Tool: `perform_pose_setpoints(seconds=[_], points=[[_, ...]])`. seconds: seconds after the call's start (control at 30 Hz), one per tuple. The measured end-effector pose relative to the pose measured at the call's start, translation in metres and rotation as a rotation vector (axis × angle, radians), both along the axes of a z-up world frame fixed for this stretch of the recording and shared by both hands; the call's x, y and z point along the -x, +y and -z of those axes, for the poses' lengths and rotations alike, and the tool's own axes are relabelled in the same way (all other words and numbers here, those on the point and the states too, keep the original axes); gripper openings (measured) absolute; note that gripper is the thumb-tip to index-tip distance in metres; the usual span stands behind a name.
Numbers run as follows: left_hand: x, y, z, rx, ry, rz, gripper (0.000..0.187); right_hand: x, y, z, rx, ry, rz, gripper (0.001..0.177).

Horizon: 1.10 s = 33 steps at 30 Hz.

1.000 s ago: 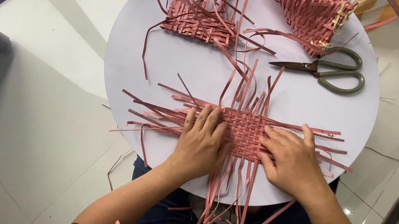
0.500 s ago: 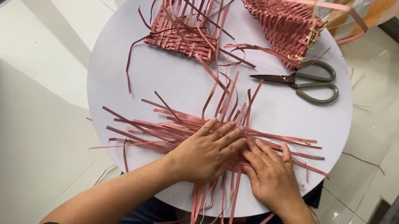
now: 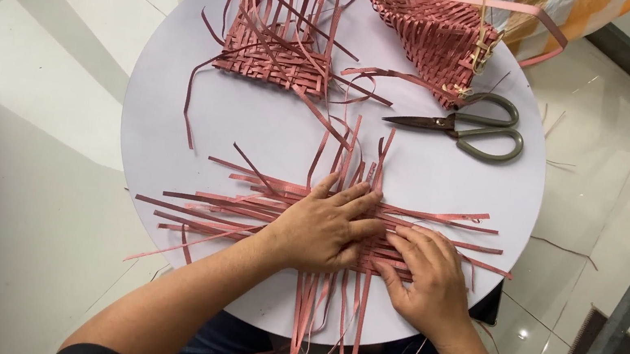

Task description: A person is weaving a basket base by interlacing pink plastic strips on a white circular table.

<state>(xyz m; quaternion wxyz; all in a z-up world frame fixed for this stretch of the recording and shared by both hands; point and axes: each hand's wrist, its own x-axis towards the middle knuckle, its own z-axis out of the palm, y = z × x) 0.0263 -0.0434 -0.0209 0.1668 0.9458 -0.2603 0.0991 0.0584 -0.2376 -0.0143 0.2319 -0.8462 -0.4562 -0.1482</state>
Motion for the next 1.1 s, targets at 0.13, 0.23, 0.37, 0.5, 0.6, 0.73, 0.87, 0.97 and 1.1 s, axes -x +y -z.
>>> perform_pose_setpoints(seconds=[0.13, 0.23, 0.37, 0.5, 0.6, 0.73, 0.87, 0.97, 1.1], points=[[-0.001, -0.003, 0.012, -0.089, 0.03, -0.064, 0.053, -0.007, -0.005, 0.022, 0.082, 0.05, 0.077, 0.033], [0.001, -0.002, 0.011, -0.062, -0.036, -0.067, 0.045, -0.006, -0.003, 0.02, 0.082, 0.118, 0.097, 0.035], [0.002, -0.002, 0.008, -0.018, -0.038, -0.071, 0.041, -0.003, 0.001, 0.014, 0.131, 0.151, 0.138, 0.036], [0.001, -0.002, 0.011, 0.008, 0.009, -0.063, 0.041, 0.003, 0.003, 0.014, 0.182, 0.17, 0.223, 0.041], [0.001, -0.002, 0.007, 0.012, 0.036, -0.067, 0.041, 0.006, 0.012, 0.008, 0.212, 0.312, 0.322, 0.04], [0.002, -0.002, 0.006, -0.005, 0.04, -0.066, 0.041, 0.008, 0.017, 0.002, 0.203, 0.42, 0.347, 0.036], [0.002, -0.001, 0.003, -0.015, 0.038, -0.06, 0.045, 0.009, 0.016, 0.005, 0.197, 0.423, 0.343, 0.036], [0.001, -0.003, 0.005, -0.019, 0.036, -0.057, 0.046, 0.009, 0.013, 0.008, 0.212, 0.399, 0.334, 0.039], [0.003, -0.002, -0.003, 0.0, 0.051, -0.04, 0.045, 0.007, 0.008, 0.009, 0.221, 0.404, 0.258, 0.051]])
